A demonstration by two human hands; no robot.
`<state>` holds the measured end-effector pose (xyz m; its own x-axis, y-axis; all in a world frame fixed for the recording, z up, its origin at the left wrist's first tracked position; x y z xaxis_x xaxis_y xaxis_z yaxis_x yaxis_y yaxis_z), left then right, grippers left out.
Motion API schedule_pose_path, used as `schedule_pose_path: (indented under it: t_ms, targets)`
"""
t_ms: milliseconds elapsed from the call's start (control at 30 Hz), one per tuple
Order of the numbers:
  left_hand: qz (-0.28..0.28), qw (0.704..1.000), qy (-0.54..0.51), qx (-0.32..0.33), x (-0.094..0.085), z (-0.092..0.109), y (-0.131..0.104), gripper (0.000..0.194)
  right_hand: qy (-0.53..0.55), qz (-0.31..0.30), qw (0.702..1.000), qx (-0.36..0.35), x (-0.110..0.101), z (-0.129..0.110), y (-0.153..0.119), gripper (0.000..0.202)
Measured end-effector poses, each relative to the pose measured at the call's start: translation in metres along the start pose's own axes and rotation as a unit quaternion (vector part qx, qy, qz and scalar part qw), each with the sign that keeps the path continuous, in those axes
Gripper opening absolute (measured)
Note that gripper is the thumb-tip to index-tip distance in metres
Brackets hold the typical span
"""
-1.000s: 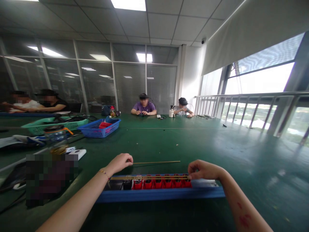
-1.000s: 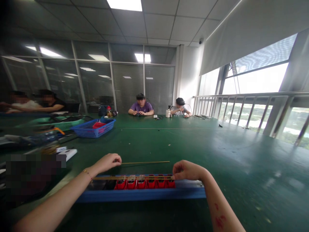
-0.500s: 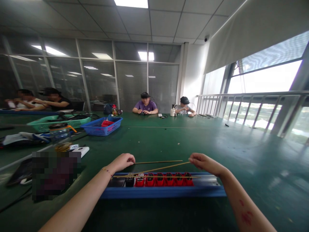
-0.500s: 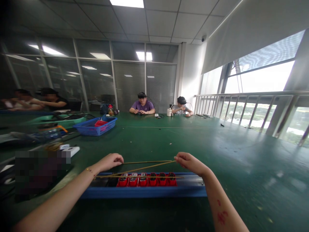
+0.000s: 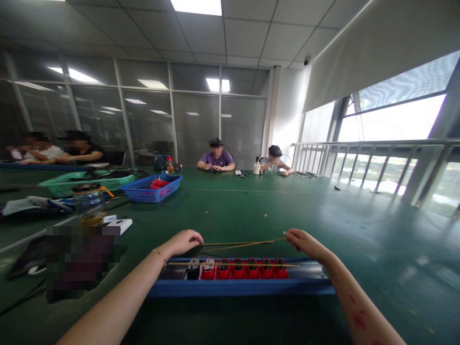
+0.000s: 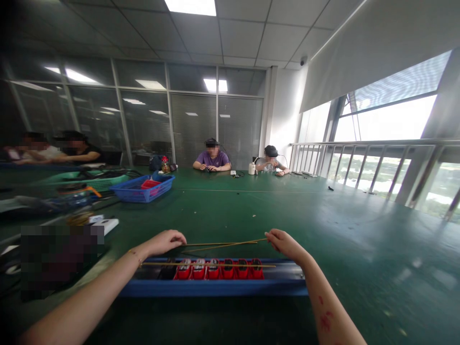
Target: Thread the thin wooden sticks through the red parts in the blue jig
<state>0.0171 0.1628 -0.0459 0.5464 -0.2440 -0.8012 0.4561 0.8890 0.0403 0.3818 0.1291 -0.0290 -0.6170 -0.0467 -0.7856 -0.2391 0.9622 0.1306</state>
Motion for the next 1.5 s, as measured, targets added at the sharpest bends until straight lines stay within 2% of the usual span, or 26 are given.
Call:
schedule_pose_path:
  t_ms: [100, 233, 333, 433, 633, 867, 933, 1033, 1167, 1233, 1333, 1500]
  targets:
    - [0.008, 1.0, -0.006, -0.002, -0.001, 0.003, -0.001, 0.035, -0.106, 0.007, 0.994, -0.016, 0.005, -0.004, 0.006, 0.039]
    - [0.004, 1.0, -0.004, -0.019, 0.001, 0.003, -0.003, 0.044, -0.236, -0.006, 0.971, -0.046, 0.011, -0.018, 0.013, 0.034]
    - [-0.003, 1.0, 0.003, -0.022, 0.002, 0.002, -0.003, 0.041, -0.323, -0.02, 0.944, -0.063, 0.019, -0.03, 0.02, 0.028]
    - [0.005, 1.0, 0.011, -0.01, 0.0, 0.004, -0.004, 0.028, -0.365, -0.022, 0.926, -0.093, 0.029, -0.042, 0.028, 0.023]
    - [0.023, 0.999, 0.027, 0.008, -0.003, 0.007, -0.005, 0.021, -0.341, -0.042, 0.932, -0.113, 0.047, -0.04, 0.045, 0.015]
    - [0.034, 0.999, 0.028, 0.015, -0.006, 0.015, -0.007, 0.022, -0.298, -0.024, 0.948, -0.113, 0.055, -0.034, 0.045, 0.019]
    - [0.041, 0.999, 0.021, 0.02, -0.011, 0.025, -0.009, 0.026, -0.289, -0.026, 0.951, -0.112, 0.056, -0.032, 0.045, 0.017]
    - [0.039, 0.999, 0.005, 0.024, -0.024, 0.05, -0.018, 0.033, -0.275, -0.03, 0.955, -0.111, 0.057, -0.029, 0.046, 0.014]
    - [-0.068, 0.998, -0.003, 0.004, -0.022, 0.086, -0.042, 0.032, -0.261, -0.026, 0.959, -0.109, 0.057, -0.027, 0.047, 0.014]
    - [-0.092, 0.996, 0.013, 0.009, -0.02, 0.099, -0.055, 0.027, -0.256, -0.025, 0.96, -0.11, 0.057, -0.027, 0.046, 0.014]
    - [-0.083, 0.995, 0.046, 0.033, -0.016, 0.112, -0.064, 0.019, -0.249, -0.025, 0.962, -0.112, 0.056, -0.028, 0.044, 0.015]
    - [-0.084, 0.993, 0.057, 0.061, -0.006, 0.12, -0.064, 0.014, -0.238, -0.027, 0.965, -0.11, 0.055, -0.027, 0.043, 0.015]
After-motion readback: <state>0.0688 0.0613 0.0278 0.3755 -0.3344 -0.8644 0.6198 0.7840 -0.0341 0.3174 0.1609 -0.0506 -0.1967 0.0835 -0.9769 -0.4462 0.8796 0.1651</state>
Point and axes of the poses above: each hand's wrist, its own y-axis towards the middle knuckle, its own x-axis out of the palm, z = x × y, the point moved 9 cm from there along y, towards the middle knuckle, and after that the axes turned 13 degrees about -y, right-handed, at the moved point
